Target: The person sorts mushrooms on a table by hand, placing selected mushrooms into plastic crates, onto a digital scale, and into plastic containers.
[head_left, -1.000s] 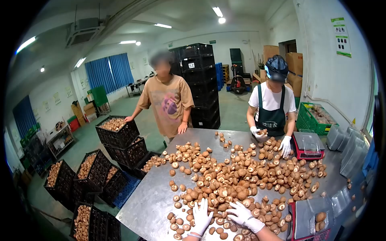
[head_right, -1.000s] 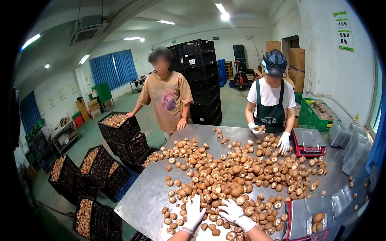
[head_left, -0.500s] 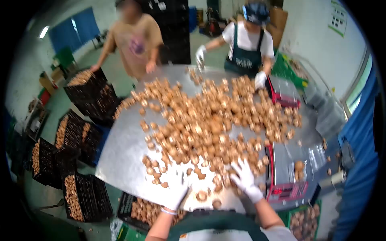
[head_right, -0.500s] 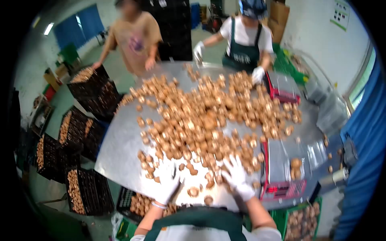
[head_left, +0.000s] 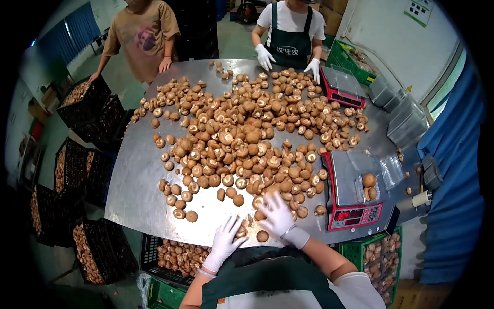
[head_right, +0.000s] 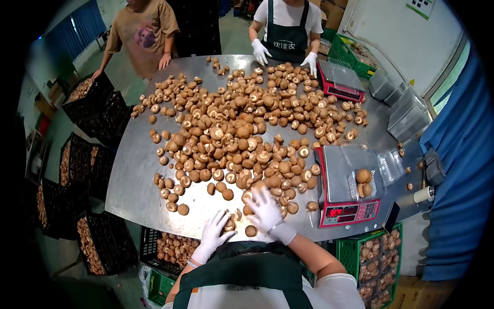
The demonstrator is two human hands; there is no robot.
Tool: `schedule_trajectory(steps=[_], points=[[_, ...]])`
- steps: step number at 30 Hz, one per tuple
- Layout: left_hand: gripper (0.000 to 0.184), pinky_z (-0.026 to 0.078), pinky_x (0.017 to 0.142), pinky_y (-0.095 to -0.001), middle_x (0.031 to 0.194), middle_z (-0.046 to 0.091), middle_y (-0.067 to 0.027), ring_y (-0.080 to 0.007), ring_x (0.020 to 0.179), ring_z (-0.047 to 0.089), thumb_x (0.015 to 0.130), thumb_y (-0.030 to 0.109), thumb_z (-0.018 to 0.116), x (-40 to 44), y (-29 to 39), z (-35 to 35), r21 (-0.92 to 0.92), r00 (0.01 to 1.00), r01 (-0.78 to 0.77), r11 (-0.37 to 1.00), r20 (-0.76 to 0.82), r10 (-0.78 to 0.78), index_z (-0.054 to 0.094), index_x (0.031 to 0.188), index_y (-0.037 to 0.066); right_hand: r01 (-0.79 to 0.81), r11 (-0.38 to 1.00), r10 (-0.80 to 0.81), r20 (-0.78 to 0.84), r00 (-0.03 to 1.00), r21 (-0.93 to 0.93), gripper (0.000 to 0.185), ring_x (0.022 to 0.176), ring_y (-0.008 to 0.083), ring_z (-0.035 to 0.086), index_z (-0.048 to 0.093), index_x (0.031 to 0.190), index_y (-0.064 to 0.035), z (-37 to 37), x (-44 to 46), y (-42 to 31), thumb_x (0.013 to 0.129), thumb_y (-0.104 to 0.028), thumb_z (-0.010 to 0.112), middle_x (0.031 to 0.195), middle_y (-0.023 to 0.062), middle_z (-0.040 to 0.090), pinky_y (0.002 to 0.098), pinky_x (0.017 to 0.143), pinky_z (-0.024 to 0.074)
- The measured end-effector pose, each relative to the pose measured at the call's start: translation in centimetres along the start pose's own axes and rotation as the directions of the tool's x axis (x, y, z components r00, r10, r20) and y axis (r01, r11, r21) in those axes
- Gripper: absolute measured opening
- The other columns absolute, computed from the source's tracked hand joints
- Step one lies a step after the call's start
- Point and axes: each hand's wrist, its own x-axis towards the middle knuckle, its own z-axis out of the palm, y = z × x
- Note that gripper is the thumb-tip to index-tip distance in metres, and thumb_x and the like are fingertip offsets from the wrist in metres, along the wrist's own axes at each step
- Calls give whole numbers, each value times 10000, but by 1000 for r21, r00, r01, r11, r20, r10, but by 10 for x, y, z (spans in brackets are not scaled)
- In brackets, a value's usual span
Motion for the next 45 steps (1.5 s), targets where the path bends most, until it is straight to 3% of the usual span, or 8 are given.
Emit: schedule_trajectory(steps=[8,14,21,27,30,35,40,45], points=[[557,422,952,-410,1232,540,-140,-327,1112,514,764,322,727,0,0,6,-17,997,81,997,-17,-81,561,1221,52,275,922,-280,-21,960,272,338,1157,301,509,635,1120,-105,-11,-11,-10,841,-293,609,1185,120,580,421,973,416],[519,460,907,-368,1108,556,-142,-293,1012,553,762,162,720,0,-3,4,-238,966,237,942,-44,-254,547,1234,32,-114,891,216,-188,958,439,271,953,274,608,648,1073,-112,-23,9,19,827,-225,662,1039,95,634,354,832,491],[430,510,913,-357,1321,480,-172,-298,1130,563,999,189,383,9,-21,1,-912,818,308,-272,400,-413,355,1402,42,50,989,-55,29,998,141,519,1058,262,553,538,1278,-166,6,63,-8,788,-263,678,1246,58,537,367,887,468],[437,501,938,-388,1324,481,-192,-318,1148,555,1001,198,373,9,-21,-7,-885,801,281,-372,430,-417,339,1399,22,59,990,-69,72,995,129,603,998,230,564,483,1326,-191,31,82,3,764,-223,700,1238,63,523,356,810,485],[427,483,958,-398,1308,496,-192,-310,1145,557,987,184,385,0,-20,-20,-902,832,268,-340,394,-390,365,1372,1,-446,334,99,439,893,831,580,1080,211,558,464,1346,-145,-17,81,4,815,-256,668,1248,54,534,291,872,488],[343,417,1003,-347,1185,614,-145,-232,1113,573,955,238,484,-34,-35,-88,-867,916,399,300,364,-167,608,1103,-46,-229,-341,217,313,925,912,500,1092,229,561,502,1260,-84,-44,43,47,956,-476,441,1199,109,543,388,861,528],[266,449,926,-297,1107,652,-101,-159,1035,591,930,183,562,-22,-38,-108,-727,824,557,401,423,-378,639,1084,-19,-302,312,237,235,943,901,250,893,143,600,631,967,-6,-43,15,58,956,-204,478,929,55,643,286,800,475],[243,494,788,-246,947,669,-52,-104,883,603,868,122,643,25,-13,-70,-635,860,502,588,292,-419,648,1079,0,-244,959,172,391,904,142,544,944,283,603,520,1244,-151,-45,-12,5,772,-367,681,1019,107,573,395,751,503]])
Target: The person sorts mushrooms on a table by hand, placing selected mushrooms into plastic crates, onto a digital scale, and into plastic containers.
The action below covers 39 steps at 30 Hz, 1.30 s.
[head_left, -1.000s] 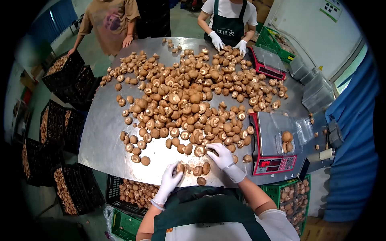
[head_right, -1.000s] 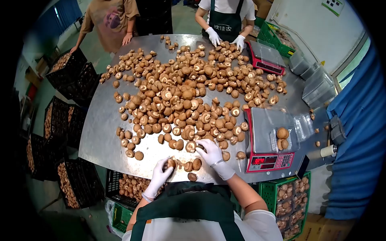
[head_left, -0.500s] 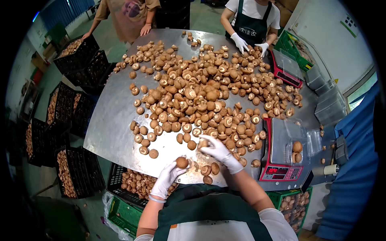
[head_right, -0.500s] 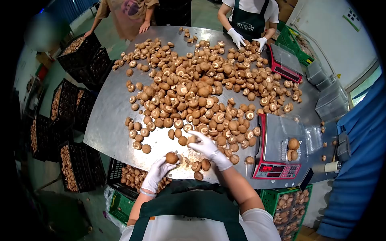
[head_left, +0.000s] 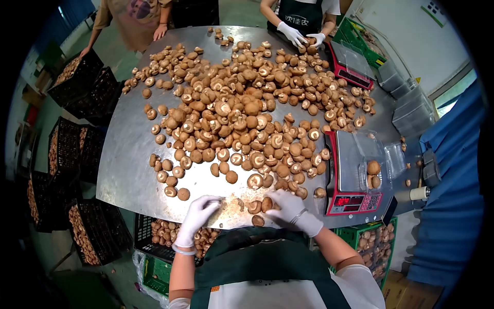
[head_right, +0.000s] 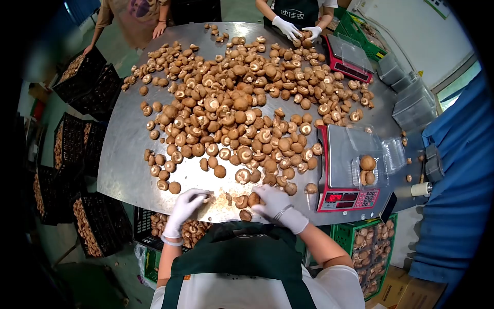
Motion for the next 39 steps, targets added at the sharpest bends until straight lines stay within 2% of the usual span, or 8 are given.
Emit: schedule_trajectory(steps=[8,10,16,22,26,30,32,39], points=[[506,474,870,-337,1090,581,-114,-266,988,582,808,242,696,36,-12,84,480,927,-356,802,288,240,533,1261,84,112,952,-75,-140,987,284,598,966,288,608,421,1370,-128,38,10,17,825,-271,620,1073,88,612,386,775,501],[430,474,853,-316,1066,590,-100,-211,942,584,868,197,636,37,-11,76,172,963,-109,979,263,61,530,1262,60,-187,559,102,156,982,808,596,994,212,596,406,1394,-112,32,13,23,845,-234,604,1139,60,610,346,837,483],[422,504,907,-311,1243,551,-121,-205,1118,562,942,141,514,24,-22,39,-644,949,255,722,309,-61,438,1322,-27,-154,174,-23,160,987,973,592,1069,132,534,353,1435,-93,21,23,4,885,-171,558,1318,71,497,262,912,428],[507,423,969,-402,964,658,-211,-325,1068,586,966,382,416,-37,-12,-27,-590,980,-54,806,122,155,612,1019,-83,331,790,-288,-164,944,516,334,926,220,641,596,1224,-109,-1,24,-27,910,-221,573,1084,104,634,309,802,506],[642,469,895,-454,936,664,-230,-357,972,629,937,503,431,-68,-55,-60,-571,975,-122,812,84,205,611,1011,-109,-63,996,25,-493,870,-61,438,923,278,586,565,1213,-122,-32,39,17,814,-282,645,1068,113,583,389,753,510],[566,475,927,-430,1067,634,-258,-356,1002,626,961,403,451,-54,-38,-42,-597,985,-34,801,115,127,566,1101,-133,-249,955,205,-245,948,-162,559,907,303,574,513,1276,-121,13,57,35,784,-332,671,989,125,559,410,738,505],[436,466,957,-368,1125,631,-194,-263,1065,609,990,292,422,-40,-24,-28,-467,984,117,877,176,-38,555,1171,-82,35,999,-40,-265,964,-21,542,882,284,592,537,1270,-137,19,48,16,797,-374,655,959,121,577,400,751,499],[313,491,860,-313,1047,660,-105,-217,962,628,849,160,661,2,-16,39,173,991,-117,978,91,102,636,1143,59,26,990,72,-647,759,141,369,1019,291,582,582,1201,-141,-40,81,59,842,-219,614,1135,123,593,386,878,479]])
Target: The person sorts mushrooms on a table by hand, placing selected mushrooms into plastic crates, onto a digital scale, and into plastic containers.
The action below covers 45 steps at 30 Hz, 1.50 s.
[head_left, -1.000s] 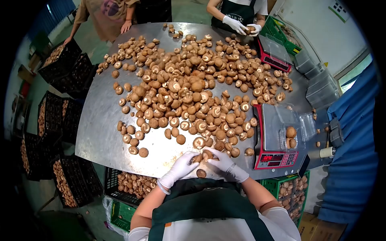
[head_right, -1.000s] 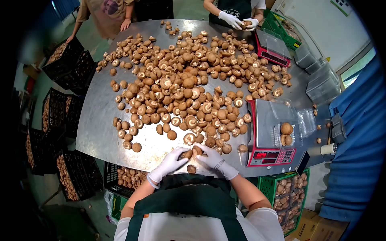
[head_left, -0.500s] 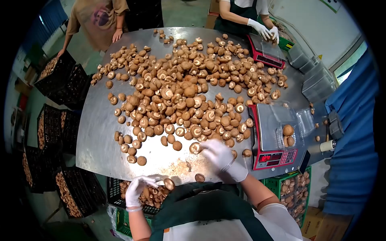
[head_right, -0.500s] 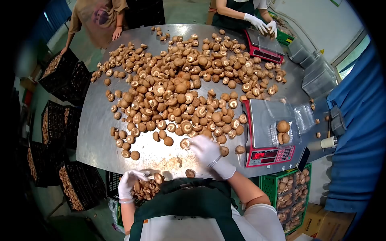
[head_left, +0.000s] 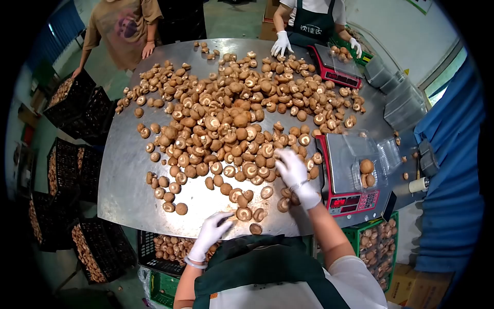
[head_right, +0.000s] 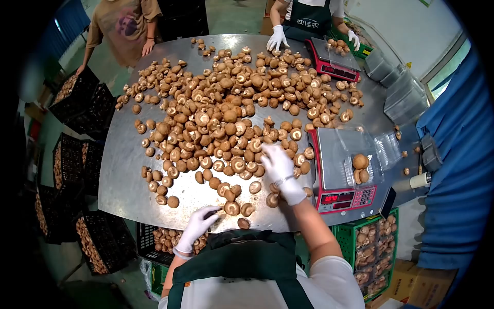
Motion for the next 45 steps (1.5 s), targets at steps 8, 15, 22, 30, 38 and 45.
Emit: schedule_trajectory(steps=[8,15,22,30,38,45], points=[[501,470,873,-389,1236,541,-67,-279,1048,547,781,282,690,40,14,35,613,904,-427,664,284,320,555,1247,157,90,933,39,347,937,-349,652,1141,348,503,386,1392,-312,27,16,3,799,-108,565,1319,87,480,421,828,526],[513,491,840,-374,1137,595,-79,-280,990,592,743,238,723,25,-2,14,552,939,-339,761,155,306,576,1228,159,269,959,-263,623,737,87,570,1154,293,534,394,1398,-298,7,-3,-45,857,-236,562,1382,94,457,384,941,483],[535,458,881,-388,1094,612,-81,-287,991,566,713,337,756,7,-20,-21,625,980,-79,776,-93,174,611,1172,104,131,988,-120,133,984,-81,487,932,291,599,555,1219,-152,66,99,-28,784,-324,691,1076,93,576,407,769,504],[403,463,881,-346,1111,618,-112,-241,1018,573,825,176,672,45,19,-24,178,941,-87,980,-309,139,582,1196,47,18,999,-12,162,987,-33,410,888,285,611,590,1102,-209,87,114,-11,725,-276,736,927,63,610,392,744,502],[503,503,797,-273,1292,533,-107,-173,1021,583,996,344,424,89,31,-23,-938,983,73,338,10,-184,342,1421,86,131,953,-252,479,841,272,655,942,277,628,535,1283,-181,56,86,-72,744,-515,699,1138,95,615,352,826,500],[435,511,784,-292,1149,612,-124,-209,980,612,980,331,468,77,6,-44,-971,935,58,231,-29,-353,484,1281,19,232,921,-155,249,956,-315,510,884,285,610,553,1138,-143,118,148,-65,732,-402,720,951,84,582,433,751,499]])
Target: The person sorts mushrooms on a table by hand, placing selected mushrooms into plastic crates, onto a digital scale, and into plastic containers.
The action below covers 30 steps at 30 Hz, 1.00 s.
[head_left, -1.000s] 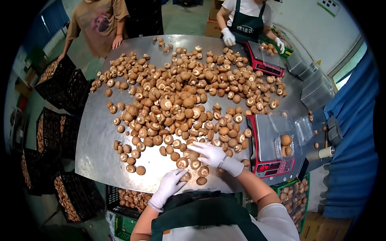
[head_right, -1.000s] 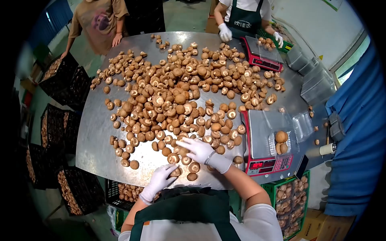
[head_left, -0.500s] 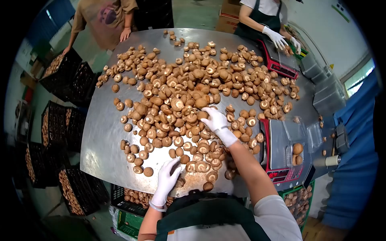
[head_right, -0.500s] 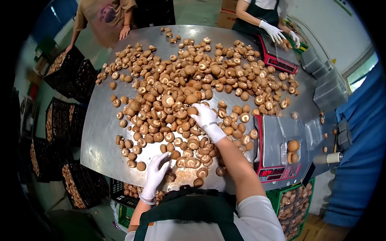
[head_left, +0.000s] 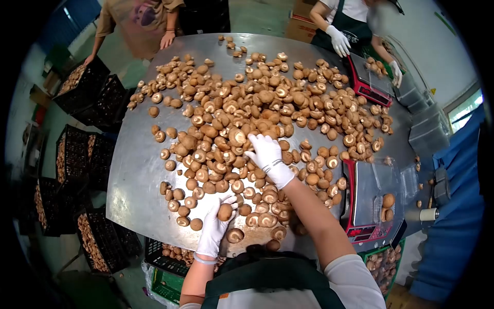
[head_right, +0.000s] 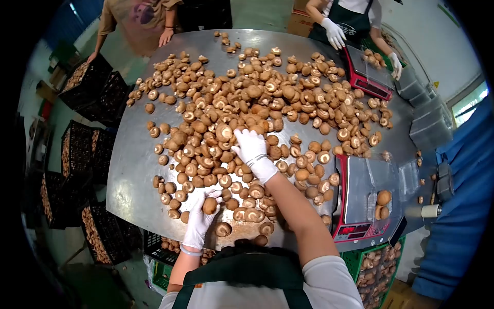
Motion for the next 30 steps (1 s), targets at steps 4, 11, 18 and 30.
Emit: schedule_trajectory(steps=[4,11,18,30], points=[[435,530,806,-326,1210,575,-150,-247,1056,588,967,326,492,-22,23,-32,-46,980,-188,981,-77,184,459,1296,45,-81,925,114,-67,991,372,449,862,316,619,558,1068,-136,-4,-3,15,713,-349,732,936,90,622,427,720,508],[524,522,897,-353,1381,434,-157,-262,1211,498,898,149,533,-56,48,-81,-98,930,-366,925,-82,359,371,1382,32,83,711,-318,214,924,699,520,739,231,660,573,1210,-140,-56,-93,-48,770,-378,715,1014,79,660,306,708,533],[635,456,989,-391,1432,352,-161,-292,1302,397,781,17,456,-55,54,-47,-85,910,-414,906,-34,413,336,1405,13,-131,842,185,-51,981,523,365,877,259,619,623,1060,-66,-42,-27,1,799,-312,691,1000,124,613,360,770,499],[560,476,972,-382,1386,418,-193,-292,1217,491,979,373,451,-33,22,-22,-179,970,-208,962,85,226,329,1397,22,-294,-365,54,336,940,883,426,993,217,622,486,1299,-57,-9,-31,66,941,-277,554,1208,106,574,317,744,565]])
